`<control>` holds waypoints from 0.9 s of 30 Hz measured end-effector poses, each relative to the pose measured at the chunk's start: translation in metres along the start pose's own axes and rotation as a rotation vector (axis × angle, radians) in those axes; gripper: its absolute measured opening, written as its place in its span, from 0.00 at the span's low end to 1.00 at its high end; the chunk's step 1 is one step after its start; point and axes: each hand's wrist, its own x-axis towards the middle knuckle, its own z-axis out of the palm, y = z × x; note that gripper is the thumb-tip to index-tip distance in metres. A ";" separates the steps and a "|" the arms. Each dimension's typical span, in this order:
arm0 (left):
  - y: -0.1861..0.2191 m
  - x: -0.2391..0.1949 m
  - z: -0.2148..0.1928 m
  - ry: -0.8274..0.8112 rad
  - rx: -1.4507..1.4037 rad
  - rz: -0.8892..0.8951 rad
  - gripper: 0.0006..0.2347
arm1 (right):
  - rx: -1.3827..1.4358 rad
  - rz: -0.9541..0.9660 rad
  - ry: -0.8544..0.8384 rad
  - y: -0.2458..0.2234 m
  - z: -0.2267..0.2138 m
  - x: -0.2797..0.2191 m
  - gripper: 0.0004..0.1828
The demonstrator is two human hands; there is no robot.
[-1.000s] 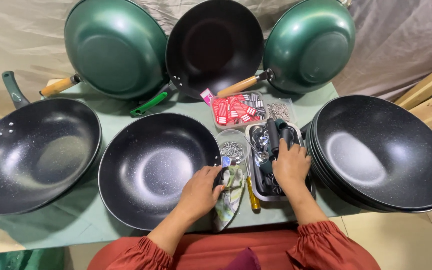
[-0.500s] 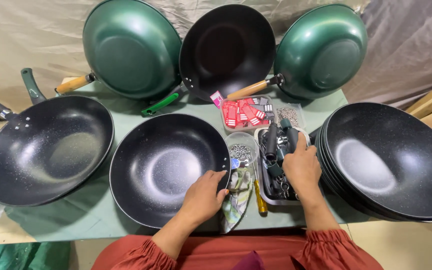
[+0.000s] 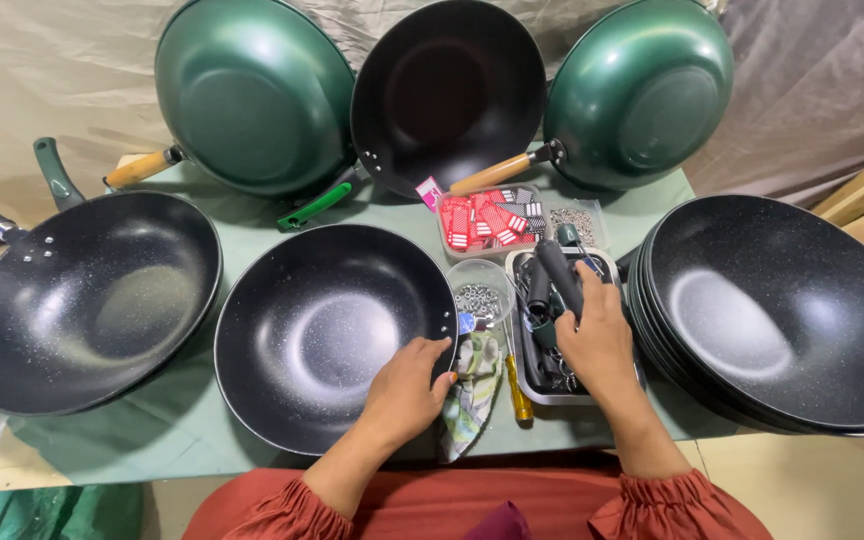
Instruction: Assembling a wok by attaching the handle with a screwdriver and screws
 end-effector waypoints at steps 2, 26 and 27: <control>-0.002 0.001 0.003 -0.004 0.006 0.001 0.20 | -0.059 0.019 -0.036 0.015 0.013 0.009 0.40; 0.010 -0.001 0.046 0.229 -0.287 0.368 0.13 | -0.589 -0.236 -0.479 0.013 0.098 -0.084 0.12; 0.009 -0.002 0.051 0.170 -0.271 0.358 0.13 | -0.627 -0.205 -0.550 0.016 0.104 -0.087 0.14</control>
